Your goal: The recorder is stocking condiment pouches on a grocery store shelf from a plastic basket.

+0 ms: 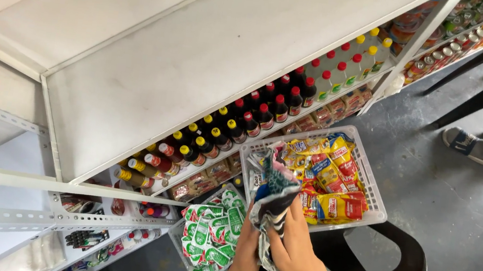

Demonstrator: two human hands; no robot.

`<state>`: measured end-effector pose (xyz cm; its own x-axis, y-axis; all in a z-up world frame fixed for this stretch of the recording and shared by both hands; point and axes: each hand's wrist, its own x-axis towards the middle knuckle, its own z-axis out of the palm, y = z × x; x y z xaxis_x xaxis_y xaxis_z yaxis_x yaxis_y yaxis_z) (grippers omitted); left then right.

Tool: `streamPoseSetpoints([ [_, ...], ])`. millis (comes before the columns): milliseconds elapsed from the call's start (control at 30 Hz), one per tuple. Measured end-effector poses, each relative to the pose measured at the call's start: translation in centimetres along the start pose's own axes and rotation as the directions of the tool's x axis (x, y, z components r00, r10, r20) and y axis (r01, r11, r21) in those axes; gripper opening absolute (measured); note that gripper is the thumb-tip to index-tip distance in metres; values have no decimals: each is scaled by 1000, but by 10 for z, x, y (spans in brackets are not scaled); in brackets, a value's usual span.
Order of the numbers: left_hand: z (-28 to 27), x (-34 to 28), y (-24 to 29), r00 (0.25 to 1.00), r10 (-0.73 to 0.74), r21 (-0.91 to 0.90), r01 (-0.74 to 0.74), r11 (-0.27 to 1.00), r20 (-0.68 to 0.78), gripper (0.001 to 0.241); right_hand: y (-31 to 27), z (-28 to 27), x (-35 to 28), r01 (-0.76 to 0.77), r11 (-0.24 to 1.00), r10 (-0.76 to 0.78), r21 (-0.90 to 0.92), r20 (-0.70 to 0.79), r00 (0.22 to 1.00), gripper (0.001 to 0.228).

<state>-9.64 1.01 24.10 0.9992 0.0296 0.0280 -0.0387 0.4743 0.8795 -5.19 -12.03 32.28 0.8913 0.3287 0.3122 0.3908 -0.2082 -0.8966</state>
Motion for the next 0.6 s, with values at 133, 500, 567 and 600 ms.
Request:
streamPoseSetpoints([
  [133,0,16,-3,1000,-22,-223,22,975,0,72,-5,-9,-15,165,981,-160,-106,53,986,61],
  [500,13,65,25,987,-30,-403,-37,915,-159,50,90,-20,-61,295,902,-255,-314,162,953,65],
  [567,13,63,33,993,-49,-499,-11,866,-106,52,76,-21,-47,217,914,-192,-343,105,976,66],
  [600,12,64,38,997,-57,-588,18,809,-47,53,70,-22,-38,142,918,-135,-370,44,990,68],
])
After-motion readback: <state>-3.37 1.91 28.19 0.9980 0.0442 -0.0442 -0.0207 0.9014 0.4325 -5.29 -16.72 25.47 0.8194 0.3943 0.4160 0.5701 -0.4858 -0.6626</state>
